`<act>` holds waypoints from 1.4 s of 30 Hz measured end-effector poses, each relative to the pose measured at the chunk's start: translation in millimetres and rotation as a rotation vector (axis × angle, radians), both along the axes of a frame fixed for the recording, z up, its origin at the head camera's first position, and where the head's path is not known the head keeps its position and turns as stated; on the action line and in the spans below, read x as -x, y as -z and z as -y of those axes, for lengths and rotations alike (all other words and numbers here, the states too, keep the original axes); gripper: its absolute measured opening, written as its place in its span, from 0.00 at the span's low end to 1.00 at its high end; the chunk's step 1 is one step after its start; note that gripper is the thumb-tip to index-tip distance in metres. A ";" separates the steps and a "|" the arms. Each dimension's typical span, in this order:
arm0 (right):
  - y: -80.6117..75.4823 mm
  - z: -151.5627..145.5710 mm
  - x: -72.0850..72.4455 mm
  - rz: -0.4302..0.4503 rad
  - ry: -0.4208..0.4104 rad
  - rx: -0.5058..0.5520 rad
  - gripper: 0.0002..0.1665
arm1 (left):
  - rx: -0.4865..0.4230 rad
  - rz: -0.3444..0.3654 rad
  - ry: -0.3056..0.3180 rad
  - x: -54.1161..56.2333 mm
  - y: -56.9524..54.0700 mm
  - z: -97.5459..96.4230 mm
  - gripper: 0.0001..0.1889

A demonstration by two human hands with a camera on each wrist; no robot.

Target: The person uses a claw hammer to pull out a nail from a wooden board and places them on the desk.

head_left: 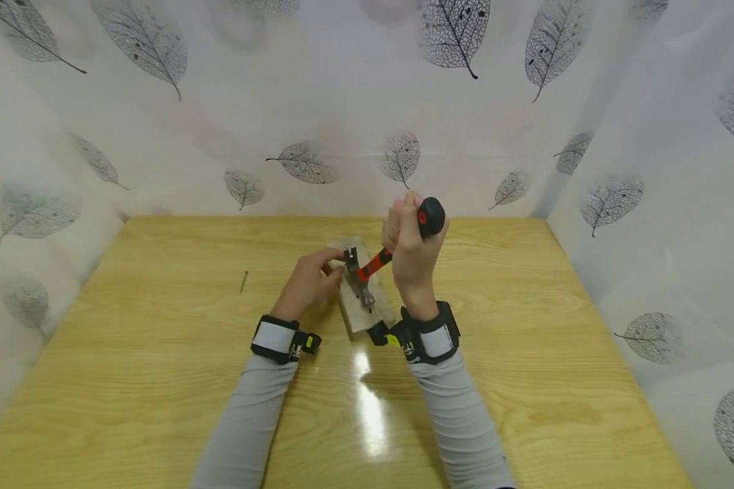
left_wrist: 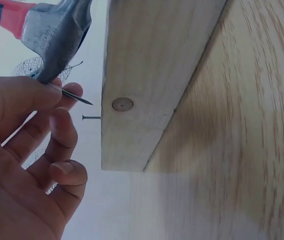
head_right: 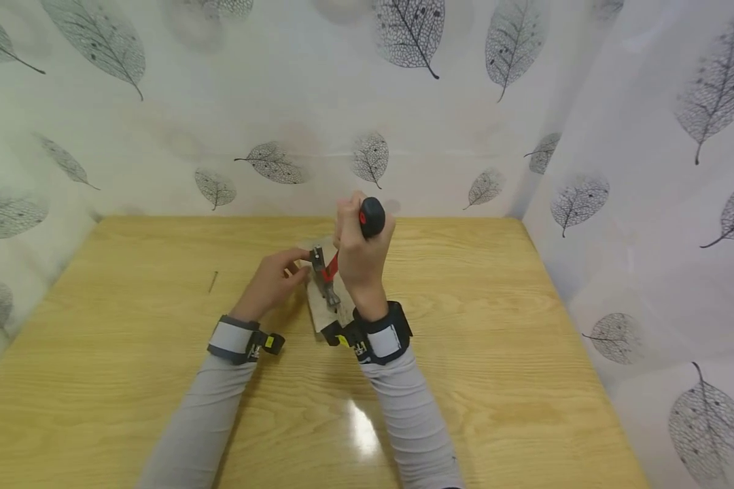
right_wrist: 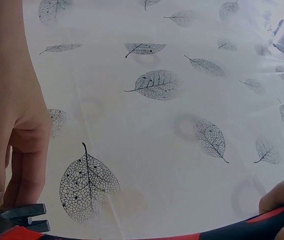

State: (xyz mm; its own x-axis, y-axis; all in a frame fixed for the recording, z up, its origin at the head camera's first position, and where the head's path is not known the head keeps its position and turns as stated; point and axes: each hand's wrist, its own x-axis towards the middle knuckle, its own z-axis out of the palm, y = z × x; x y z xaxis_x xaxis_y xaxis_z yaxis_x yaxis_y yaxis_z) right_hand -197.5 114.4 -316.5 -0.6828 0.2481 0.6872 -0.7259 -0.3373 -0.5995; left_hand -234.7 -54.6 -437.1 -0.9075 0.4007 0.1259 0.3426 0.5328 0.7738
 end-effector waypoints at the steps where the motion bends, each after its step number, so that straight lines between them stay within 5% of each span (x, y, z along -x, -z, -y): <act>1: 0.1 -0.3 -0.2 -0.003 -0.005 0.002 0.26 | -0.002 0.000 -0.005 -0.4 0.6 0.4 0.15; 18: 1.4 3.7 -1.8 0.000 -0.106 -0.062 0.27 | 0.029 -0.239 -0.140 -1.3 6.0 7.1 0.08; 27: 2.4 8.4 0.3 0.009 -0.122 -0.051 0.26 | -0.047 -0.344 -0.307 0.1 1.0 14.6 0.08; 32: 6.5 8.6 -0.3 0.027 -0.101 -0.064 0.26 | -0.029 -0.285 -0.365 0.6 -1.7 32.9 0.09; 42: 4.6 2.5 -0.5 0.020 -0.043 -0.051 0.25 | 0.206 0.003 -0.492 3.8 -1.8 97.2 0.12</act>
